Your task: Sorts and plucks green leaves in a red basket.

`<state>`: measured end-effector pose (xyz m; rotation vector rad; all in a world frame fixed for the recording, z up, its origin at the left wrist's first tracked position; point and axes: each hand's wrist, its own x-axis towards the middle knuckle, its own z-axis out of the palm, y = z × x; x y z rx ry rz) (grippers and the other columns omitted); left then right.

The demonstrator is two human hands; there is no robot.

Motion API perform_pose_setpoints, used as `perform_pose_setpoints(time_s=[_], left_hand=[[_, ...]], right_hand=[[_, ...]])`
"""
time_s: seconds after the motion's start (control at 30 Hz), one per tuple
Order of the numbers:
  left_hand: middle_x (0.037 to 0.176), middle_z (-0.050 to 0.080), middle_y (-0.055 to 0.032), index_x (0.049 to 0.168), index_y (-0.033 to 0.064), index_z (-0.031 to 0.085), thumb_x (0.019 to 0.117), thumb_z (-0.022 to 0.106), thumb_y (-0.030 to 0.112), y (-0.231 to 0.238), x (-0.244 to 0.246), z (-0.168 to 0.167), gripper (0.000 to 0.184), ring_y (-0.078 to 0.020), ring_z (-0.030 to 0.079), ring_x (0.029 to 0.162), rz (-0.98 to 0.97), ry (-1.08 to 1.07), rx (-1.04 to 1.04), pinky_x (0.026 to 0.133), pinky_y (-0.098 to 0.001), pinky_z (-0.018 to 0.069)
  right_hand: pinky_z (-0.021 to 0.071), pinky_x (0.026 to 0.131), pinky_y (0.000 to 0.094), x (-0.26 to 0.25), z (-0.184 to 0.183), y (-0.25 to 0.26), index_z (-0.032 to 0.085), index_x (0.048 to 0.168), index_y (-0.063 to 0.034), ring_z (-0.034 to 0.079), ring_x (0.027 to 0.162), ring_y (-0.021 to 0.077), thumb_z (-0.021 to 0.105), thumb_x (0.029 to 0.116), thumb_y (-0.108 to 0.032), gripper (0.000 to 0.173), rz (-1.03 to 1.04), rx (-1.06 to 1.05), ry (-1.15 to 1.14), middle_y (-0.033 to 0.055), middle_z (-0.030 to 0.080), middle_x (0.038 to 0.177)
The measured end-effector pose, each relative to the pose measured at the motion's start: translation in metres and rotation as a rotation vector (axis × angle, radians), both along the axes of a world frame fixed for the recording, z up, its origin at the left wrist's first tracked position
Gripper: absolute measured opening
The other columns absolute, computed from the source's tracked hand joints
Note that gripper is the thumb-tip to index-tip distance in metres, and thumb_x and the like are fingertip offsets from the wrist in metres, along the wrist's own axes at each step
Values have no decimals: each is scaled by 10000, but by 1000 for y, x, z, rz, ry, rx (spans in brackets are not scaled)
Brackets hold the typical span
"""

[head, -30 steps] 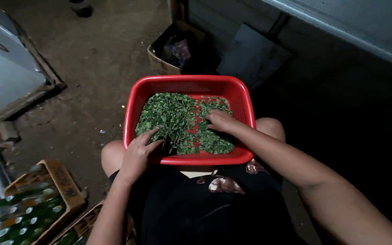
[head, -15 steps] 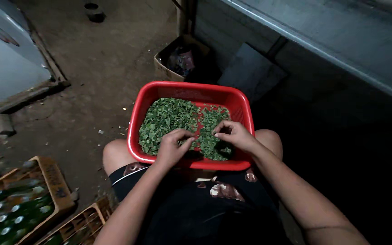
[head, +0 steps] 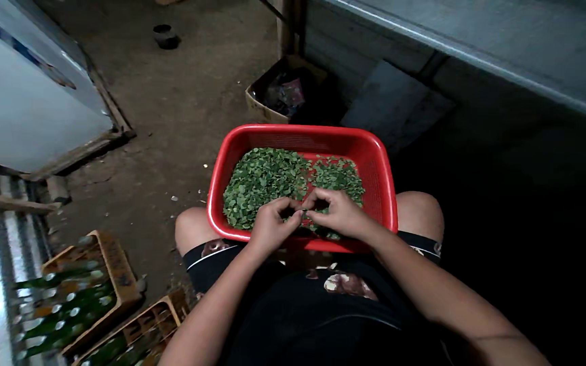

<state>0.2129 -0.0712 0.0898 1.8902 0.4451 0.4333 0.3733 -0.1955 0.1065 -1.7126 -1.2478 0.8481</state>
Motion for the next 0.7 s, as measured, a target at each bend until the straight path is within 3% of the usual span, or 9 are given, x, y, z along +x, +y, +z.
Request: perform_pose_setpoints(time_s=[0.13, 0.2, 0.4, 0.7], left_hand=[[879, 673, 5, 944, 21, 704, 949, 630, 125, 2, -1, 2, 127, 21, 604, 740, 28, 45, -52, 705, -163, 518], [887, 668, 7, 950, 28, 702, 956, 628, 132, 4, -1, 3, 128, 19, 603, 752, 20, 59, -65, 711, -161, 515], [904, 673, 7, 934, 30, 705, 945, 650, 131, 10, -7, 3, 115, 13, 614, 768, 23, 56, -86, 727, -171, 527], [797, 631, 68, 900, 80, 669, 936, 618, 104, 25, -22, -1, 67, 18, 582, 703, 92, 57, -155, 675, -184, 501]], right_hand=[[554, 777, 204, -3, 5, 0, 585, 1159, 16, 640, 862, 38, 713, 885, -52, 310, -21, -25, 252, 59, 638, 1032], [551, 775, 194, -5, 1, 1, 587, 1166, -5, 629, 846, 20, 717, 882, -44, 315, -29, 3, 375, 17, 630, 1009], [561, 761, 217, -16, -7, 10, 634, 967, -37, 635, 793, 37, 658, 926, -5, 58, -72, 46, 531, -19, 645, 902], [555, 723, 208, -17, -8, 17, 595, 922, -60, 619, 726, 31, 613, 924, 36, 98, -112, -19, 579, -39, 622, 829]])
